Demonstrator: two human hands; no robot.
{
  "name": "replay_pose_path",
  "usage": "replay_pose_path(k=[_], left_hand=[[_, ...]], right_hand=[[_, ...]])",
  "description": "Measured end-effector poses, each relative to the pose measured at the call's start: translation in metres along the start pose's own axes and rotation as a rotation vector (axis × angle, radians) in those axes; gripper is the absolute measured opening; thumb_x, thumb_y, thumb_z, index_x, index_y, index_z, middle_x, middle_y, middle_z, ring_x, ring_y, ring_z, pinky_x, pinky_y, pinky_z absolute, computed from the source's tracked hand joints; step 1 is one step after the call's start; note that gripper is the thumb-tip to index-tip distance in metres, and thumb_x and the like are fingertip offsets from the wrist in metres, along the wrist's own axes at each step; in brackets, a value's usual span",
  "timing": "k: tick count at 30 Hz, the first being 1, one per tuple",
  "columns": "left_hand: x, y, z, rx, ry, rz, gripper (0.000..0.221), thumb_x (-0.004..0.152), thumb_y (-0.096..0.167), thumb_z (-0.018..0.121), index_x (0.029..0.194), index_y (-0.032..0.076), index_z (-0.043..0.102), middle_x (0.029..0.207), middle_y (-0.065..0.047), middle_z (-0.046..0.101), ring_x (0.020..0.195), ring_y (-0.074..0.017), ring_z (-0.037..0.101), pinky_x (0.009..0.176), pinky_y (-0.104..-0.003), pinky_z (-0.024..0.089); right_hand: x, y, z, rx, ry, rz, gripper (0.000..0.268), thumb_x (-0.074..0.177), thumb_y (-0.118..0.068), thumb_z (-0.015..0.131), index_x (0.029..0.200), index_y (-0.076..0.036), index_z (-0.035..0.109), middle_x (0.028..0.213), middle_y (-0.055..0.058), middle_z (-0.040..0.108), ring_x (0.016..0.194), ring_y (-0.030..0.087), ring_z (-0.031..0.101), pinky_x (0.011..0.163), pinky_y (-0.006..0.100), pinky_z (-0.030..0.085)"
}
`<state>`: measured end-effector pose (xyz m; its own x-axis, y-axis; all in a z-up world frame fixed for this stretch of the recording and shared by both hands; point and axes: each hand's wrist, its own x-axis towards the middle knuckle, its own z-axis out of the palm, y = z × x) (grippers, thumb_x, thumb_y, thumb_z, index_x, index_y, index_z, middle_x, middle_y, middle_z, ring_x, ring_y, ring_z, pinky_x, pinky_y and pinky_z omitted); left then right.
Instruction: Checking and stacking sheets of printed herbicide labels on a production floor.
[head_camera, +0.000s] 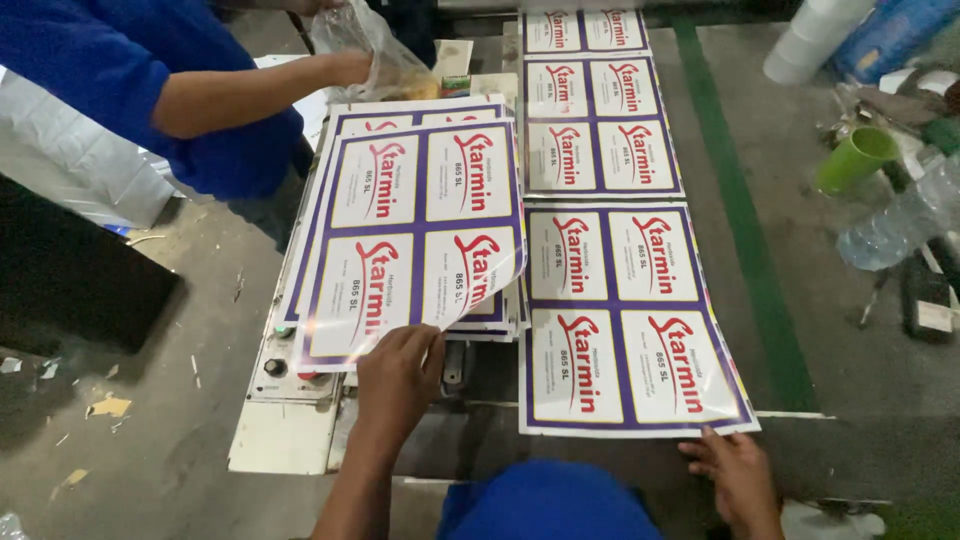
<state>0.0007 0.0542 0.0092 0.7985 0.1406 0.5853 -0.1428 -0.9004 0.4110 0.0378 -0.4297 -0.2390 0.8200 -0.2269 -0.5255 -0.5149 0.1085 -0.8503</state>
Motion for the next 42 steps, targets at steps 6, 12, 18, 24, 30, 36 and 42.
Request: replay_pose_path(k=[6, 12, 18, 24, 30, 36, 42], left_hand=[[-0.006, 0.002, 0.003, 0.001, 0.041, -0.021, 0.009, 0.088, 0.014, 0.074, 0.093, 0.007, 0.073, 0.092, -0.01, 0.075, 0.084, -0.0302, 0.073, 0.069, -0.043, 0.057], [-0.017, 0.014, 0.009, -0.002, 0.006, 0.099, 0.01, 0.085, 0.012, 0.075, 0.092, 0.006, 0.07, 0.091, -0.01, 0.072, 0.084, -0.0318, 0.071, 0.069, -0.044, 0.057], [-0.039, 0.059, 0.05, -0.252, -0.166, 0.35, 0.011, 0.088, 0.014, 0.075, 0.091, 0.006, 0.067, 0.091, -0.011, 0.07, 0.084, -0.0304, 0.069, 0.073, -0.043, 0.055], [-0.064, 0.079, 0.101, -0.127, -0.269, 0.456, 0.017, 0.086, 0.022, 0.07, 0.095, 0.008, 0.067, 0.093, -0.008, 0.068, 0.091, -0.0285, 0.067, 0.078, -0.043, 0.052], [-0.045, 0.087, 0.066, -0.174, -0.269, 0.567, 0.018, 0.092, 0.024, 0.07, 0.089, 0.008, 0.063, 0.094, -0.008, 0.066, 0.099, -0.0263, 0.068, 0.092, -0.041, 0.052], [-0.003, 0.013, 0.041, -0.086, -0.283, 0.366, 0.014, 0.093, 0.02, 0.07, 0.094, 0.006, 0.07, 0.103, -0.01, 0.071, 0.1, -0.0276, 0.067, 0.092, -0.043, 0.051], [0.023, -0.036, 0.011, 0.064, -0.19, 0.245, 0.051, 0.078, 0.034, 0.079, 0.114, -0.001, 0.071, 0.124, -0.018, 0.069, 0.117, -0.035, 0.062, 0.096, -0.047, 0.046]], right_hand=[[0.013, -0.047, 0.033, 0.06, -0.086, -0.106, 0.036, 0.101, -0.019, 0.062, 0.129, 0.001, 0.057, 0.107, 0.016, 0.072, 0.087, 0.027, 0.074, 0.059, 0.033, 0.054], [-0.014, -0.079, 0.028, -0.015, -0.008, -0.011, 0.044, 0.107, -0.021, 0.053, 0.146, -0.001, 0.049, 0.11, 0.023, 0.074, 0.09, 0.03, 0.072, 0.067, 0.039, 0.056], [0.027, -0.053, 0.057, -0.142, -0.193, -0.021, 0.047, 0.104, -0.015, 0.05, 0.149, 0.0, 0.051, 0.118, 0.024, 0.072, 0.091, 0.032, 0.071, 0.067, 0.043, 0.057], [-0.024, -0.073, 0.129, -0.2, -0.616, -0.089, 0.043, 0.096, -0.018, 0.057, 0.136, -0.003, 0.061, 0.113, 0.023, 0.076, 0.083, 0.03, 0.076, 0.057, 0.04, 0.057], [0.02, -0.043, 0.106, -0.101, -0.491, 0.01, 0.037, 0.097, -0.012, 0.059, 0.131, 0.0, 0.062, 0.105, 0.021, 0.075, 0.08, 0.032, 0.074, 0.054, 0.042, 0.052], [-0.004, -0.031, 0.057, 0.068, -0.229, -0.116, 0.03, 0.102, -0.01, 0.057, 0.13, 0.0, 0.061, 0.101, 0.017, 0.073, 0.079, 0.028, 0.071, 0.057, 0.039, 0.051], [-0.02, -0.033, 0.012, 0.101, -0.104, -0.063, 0.028, 0.104, -0.012, 0.055, 0.13, -0.002, 0.059, 0.102, 0.015, 0.072, 0.084, 0.024, 0.071, 0.063, 0.038, 0.053]])
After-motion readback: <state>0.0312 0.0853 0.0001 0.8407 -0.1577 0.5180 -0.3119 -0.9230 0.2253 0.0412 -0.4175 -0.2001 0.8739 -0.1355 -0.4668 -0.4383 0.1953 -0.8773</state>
